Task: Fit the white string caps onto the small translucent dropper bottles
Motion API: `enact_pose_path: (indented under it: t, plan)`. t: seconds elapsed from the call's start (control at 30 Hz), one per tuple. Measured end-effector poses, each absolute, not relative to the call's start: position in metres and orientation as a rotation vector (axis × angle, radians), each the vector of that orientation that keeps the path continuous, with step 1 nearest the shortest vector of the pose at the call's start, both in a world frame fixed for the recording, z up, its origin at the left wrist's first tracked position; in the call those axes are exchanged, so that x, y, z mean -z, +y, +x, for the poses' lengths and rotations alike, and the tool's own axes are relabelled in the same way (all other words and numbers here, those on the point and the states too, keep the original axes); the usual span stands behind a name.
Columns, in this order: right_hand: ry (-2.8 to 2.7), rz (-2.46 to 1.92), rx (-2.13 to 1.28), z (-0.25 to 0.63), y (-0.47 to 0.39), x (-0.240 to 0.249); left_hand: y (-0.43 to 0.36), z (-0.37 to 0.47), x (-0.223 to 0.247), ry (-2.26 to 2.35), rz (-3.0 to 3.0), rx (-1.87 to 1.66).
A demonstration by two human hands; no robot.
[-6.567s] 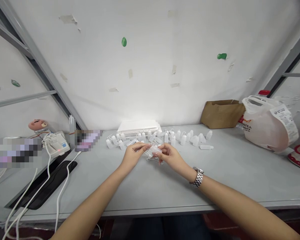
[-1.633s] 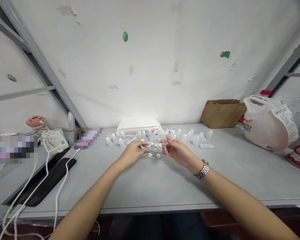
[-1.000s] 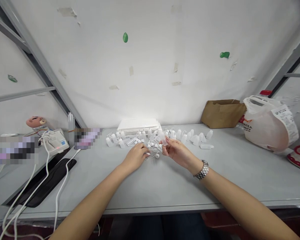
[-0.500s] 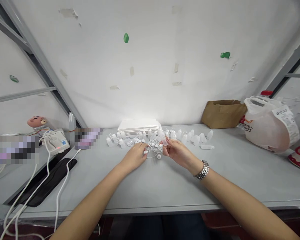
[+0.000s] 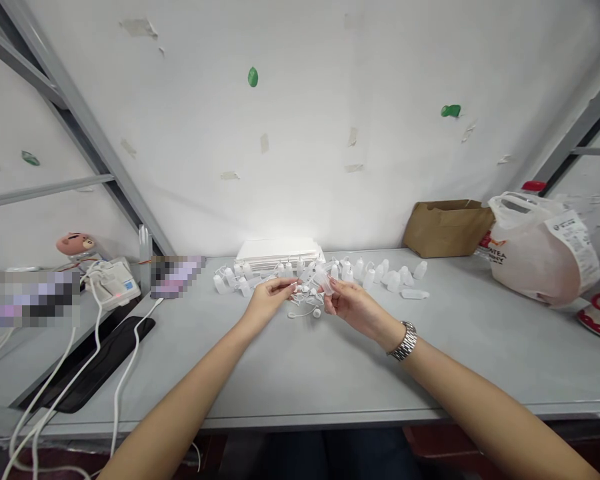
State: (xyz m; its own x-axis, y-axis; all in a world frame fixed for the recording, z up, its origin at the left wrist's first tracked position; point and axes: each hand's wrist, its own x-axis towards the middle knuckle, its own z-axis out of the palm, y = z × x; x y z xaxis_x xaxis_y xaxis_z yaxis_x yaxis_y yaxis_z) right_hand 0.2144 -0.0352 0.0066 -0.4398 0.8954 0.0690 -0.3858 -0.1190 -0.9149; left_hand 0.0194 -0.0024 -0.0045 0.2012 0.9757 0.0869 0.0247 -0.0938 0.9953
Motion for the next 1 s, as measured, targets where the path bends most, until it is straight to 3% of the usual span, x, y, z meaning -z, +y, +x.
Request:
enact_pose_path:
  t: [0.33,0.6,1.0]
  plan:
    - [-1.288,-0.712,-1.739,0.212,-0.037,-0.004,-0.002,0.017,0.000,0.810,0.858,-1.132]
    - [-1.363,-0.956,-1.752,0.209,-0.036,0.003,-0.003,0.018,0.002,0.731,0.787,-1.086]
    - [-1.351,-0.960,-1.752,0.206,-0.037,0.005,-0.008,0.021,0.002,0.751,0.867,-1.026]
